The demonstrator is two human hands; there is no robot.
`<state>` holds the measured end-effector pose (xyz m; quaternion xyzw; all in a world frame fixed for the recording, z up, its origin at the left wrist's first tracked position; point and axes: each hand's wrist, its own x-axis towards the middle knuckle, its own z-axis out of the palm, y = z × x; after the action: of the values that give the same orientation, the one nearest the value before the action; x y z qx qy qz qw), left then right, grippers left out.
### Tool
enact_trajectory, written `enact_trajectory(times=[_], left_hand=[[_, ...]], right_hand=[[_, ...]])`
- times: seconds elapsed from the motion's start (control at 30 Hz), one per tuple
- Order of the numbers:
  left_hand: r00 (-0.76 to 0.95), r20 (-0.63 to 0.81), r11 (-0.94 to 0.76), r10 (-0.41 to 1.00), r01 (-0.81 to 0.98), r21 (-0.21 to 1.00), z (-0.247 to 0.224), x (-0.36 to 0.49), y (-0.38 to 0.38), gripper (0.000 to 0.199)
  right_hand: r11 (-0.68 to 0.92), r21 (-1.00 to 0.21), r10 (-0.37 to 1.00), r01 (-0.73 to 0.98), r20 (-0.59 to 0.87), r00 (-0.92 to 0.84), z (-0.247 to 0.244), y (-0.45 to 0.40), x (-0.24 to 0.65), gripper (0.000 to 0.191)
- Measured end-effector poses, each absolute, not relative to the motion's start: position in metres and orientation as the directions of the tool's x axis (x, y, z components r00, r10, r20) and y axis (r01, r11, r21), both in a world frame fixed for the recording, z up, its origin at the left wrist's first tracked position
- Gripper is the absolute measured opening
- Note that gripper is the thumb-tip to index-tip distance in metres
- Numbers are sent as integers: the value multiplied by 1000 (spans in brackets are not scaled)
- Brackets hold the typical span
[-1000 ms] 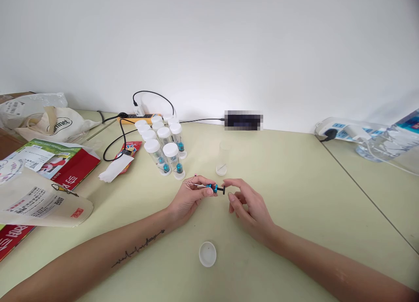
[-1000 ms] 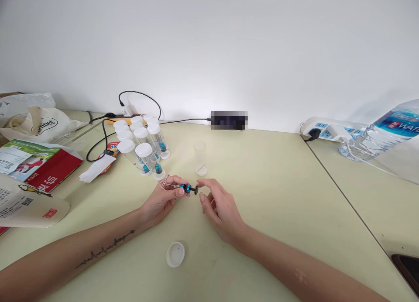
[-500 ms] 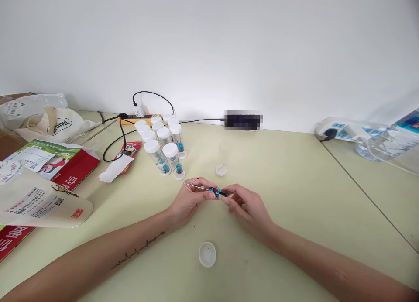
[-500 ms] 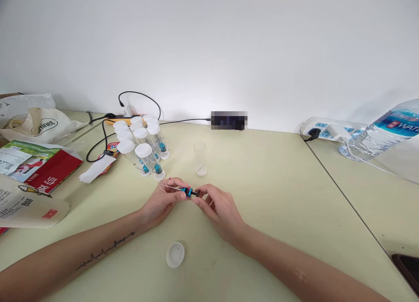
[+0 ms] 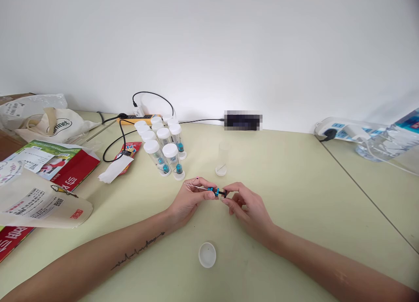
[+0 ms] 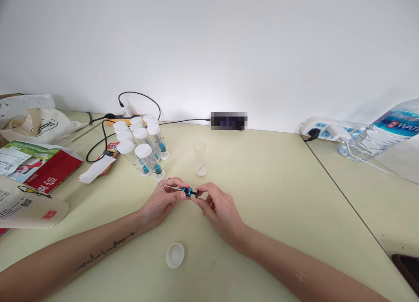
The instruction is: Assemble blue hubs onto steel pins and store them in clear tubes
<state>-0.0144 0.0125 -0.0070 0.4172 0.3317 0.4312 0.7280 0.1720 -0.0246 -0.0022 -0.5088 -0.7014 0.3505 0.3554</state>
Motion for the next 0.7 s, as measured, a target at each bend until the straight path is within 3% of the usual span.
enact_trajectory(times=[0.7], left_hand=[[391,-121,269,912,-351,897,-6,-13,13,17]], right_hand=[[213,-872,966,440,121,-227,-2,-24,172,18]])
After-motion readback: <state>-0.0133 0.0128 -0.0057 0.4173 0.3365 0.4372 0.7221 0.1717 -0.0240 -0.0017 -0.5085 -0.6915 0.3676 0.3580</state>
